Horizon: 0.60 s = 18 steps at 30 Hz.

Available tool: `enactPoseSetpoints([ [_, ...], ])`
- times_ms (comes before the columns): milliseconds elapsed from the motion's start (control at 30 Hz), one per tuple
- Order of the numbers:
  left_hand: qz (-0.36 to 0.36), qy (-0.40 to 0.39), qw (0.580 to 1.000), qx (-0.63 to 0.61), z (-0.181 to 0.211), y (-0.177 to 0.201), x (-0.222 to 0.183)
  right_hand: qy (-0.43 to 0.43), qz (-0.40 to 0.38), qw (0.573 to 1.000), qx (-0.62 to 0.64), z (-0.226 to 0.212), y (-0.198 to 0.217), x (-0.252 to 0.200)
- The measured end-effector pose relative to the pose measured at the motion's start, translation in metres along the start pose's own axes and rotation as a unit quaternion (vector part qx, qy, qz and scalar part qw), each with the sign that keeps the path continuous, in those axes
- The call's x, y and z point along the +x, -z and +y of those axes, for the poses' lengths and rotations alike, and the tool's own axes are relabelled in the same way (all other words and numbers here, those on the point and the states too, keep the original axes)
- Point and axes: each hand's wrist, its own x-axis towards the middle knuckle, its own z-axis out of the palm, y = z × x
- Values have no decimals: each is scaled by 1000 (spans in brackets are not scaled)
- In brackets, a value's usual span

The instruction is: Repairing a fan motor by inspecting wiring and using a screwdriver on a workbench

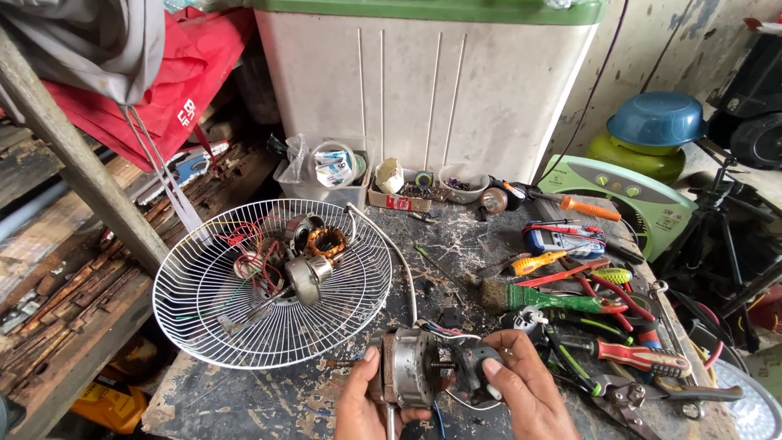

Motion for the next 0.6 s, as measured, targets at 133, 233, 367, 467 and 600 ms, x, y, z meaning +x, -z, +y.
enactPoseSetpoints([
  [133, 19, -24, 1000, 8, -7, 4, 9, 32, 5, 996, 87, 13, 2, 16],
  [233, 66, -36, 996, 44, -6, -5, -3, -57, -10, 992, 111, 7, 3, 22],
  [367, 88, -41, 992, 78, -1, -17, -17, -45, -22, 987, 152, 21, 7, 32],
  [467, 70, -50, 991, 98, 4, -17, -23, -34, -11, 988, 152, 23, 5, 33],
  [600, 54, -54, 993, 86, 2, -10, -16, 14, -2, 992, 124, 38, 12, 43],
])
